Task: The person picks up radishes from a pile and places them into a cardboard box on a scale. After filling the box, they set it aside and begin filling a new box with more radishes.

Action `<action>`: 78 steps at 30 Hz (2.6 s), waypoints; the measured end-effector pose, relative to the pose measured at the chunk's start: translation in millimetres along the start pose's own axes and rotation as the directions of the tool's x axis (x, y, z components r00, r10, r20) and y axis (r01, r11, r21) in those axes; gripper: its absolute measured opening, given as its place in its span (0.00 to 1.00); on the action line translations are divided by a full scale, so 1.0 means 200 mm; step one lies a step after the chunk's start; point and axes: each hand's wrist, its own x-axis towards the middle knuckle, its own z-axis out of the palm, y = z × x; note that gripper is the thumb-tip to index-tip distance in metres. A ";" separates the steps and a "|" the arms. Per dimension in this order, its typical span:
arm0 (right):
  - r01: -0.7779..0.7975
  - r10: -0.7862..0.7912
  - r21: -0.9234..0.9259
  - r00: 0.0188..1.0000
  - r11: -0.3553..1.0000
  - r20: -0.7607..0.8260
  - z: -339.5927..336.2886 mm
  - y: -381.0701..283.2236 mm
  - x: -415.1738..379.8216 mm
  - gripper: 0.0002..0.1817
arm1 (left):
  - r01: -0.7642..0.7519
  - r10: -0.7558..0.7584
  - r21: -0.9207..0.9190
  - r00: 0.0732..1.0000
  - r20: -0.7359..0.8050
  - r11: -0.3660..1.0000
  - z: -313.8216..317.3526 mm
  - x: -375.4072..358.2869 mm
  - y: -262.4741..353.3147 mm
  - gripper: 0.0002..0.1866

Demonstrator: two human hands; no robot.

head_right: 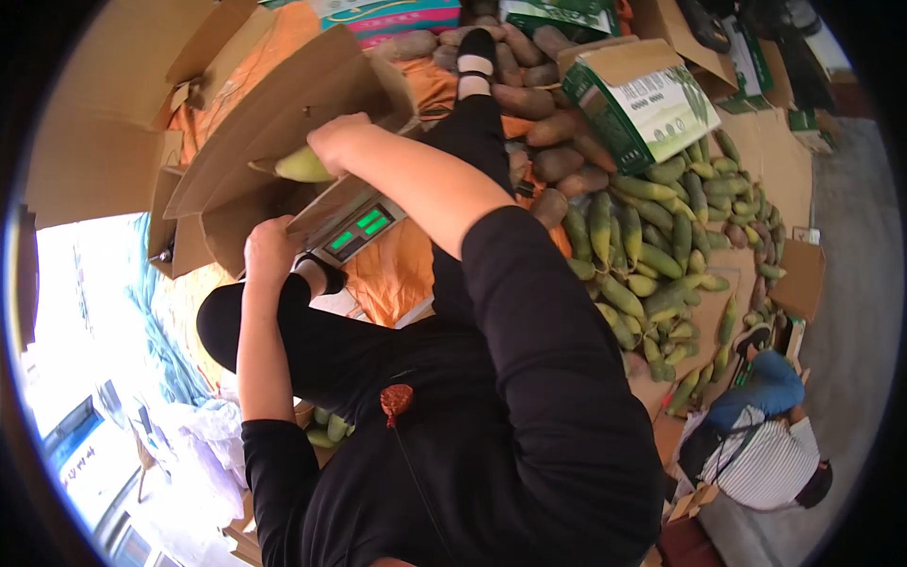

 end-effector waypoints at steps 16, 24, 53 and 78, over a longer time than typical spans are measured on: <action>-0.440 0.657 0.554 0.698 0.707 -0.284 0.63 1.14 -1.19 0.17 | 0.077 -0.073 -0.088 0.996 0.051 0.993 -0.03 0.01 0.07 0.11; -0.737 0.734 0.099 0.675 0.668 0.074 1.52 1.09 -1.34 0.20 | 0.129 -0.124 -0.117 0.991 0.048 0.985 -0.02 0.02 0.06 0.11; -0.163 0.691 0.764 0.570 0.625 -0.444 0.85 1.01 -1.18 0.32 | 0.085 -0.083 -0.056 0.995 0.049 0.995 -0.02 0.01 0.02 0.11; 0.016 -0.034 -0.207 0.996 0.978 -0.082 0.06 0.03 0.05 0.22 | 0.020 -0.021 0.018 0.999 0.040 1.000 -0.01 0.01 0.01 0.07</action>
